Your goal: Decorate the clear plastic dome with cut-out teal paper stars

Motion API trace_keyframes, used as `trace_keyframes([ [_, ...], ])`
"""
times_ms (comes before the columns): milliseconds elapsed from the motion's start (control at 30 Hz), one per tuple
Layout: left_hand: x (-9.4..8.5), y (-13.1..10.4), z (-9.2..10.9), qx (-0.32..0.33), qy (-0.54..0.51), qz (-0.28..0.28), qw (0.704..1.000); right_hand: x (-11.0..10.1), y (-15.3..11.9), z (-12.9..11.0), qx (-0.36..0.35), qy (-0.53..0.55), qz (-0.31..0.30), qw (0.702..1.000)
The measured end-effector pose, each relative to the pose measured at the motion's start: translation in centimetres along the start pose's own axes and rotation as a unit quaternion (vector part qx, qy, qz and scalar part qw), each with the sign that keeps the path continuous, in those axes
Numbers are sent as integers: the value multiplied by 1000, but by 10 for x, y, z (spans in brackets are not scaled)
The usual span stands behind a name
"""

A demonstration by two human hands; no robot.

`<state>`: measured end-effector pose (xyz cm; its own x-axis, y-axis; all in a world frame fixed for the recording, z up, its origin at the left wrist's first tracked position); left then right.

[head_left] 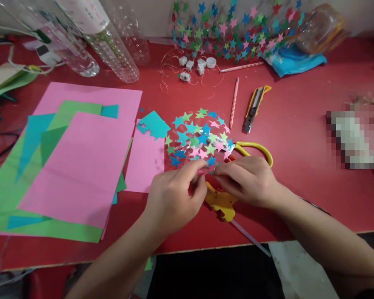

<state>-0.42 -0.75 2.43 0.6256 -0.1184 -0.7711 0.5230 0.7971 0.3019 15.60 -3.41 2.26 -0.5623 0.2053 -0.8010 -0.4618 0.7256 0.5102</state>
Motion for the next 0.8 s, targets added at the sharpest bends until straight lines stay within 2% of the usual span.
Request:
trace_keyframes([
  [133,0,0,1,-9,14,-10,1000,4,-1,0,-5,4,-15,1000],
  [267,0,0,2,9,75,-4,997,6,-1,0,-6,5,-18,1000],
  [500,1,6,-1,67,194,51,977,5,0,3,3,-3,5,1000],
  [667,0,9,-4,79,181,90,976,4,1,3,4,5,13,1000],
  [800,3,7,-4,56,119,69,989,2,1,3,15,16,24,999],
])
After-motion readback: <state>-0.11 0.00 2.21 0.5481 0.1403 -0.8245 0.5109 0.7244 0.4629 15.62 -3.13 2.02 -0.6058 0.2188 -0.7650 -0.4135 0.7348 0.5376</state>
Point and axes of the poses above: each hand's wrist, its own y-axis towards the middle knuckle, its own x-axis out of the palm, z = x × y, the point moved 4 cm from there along y, towards the middle knuckle, and after that the axes turned 1 degree about -x, right-handed, at the moved point
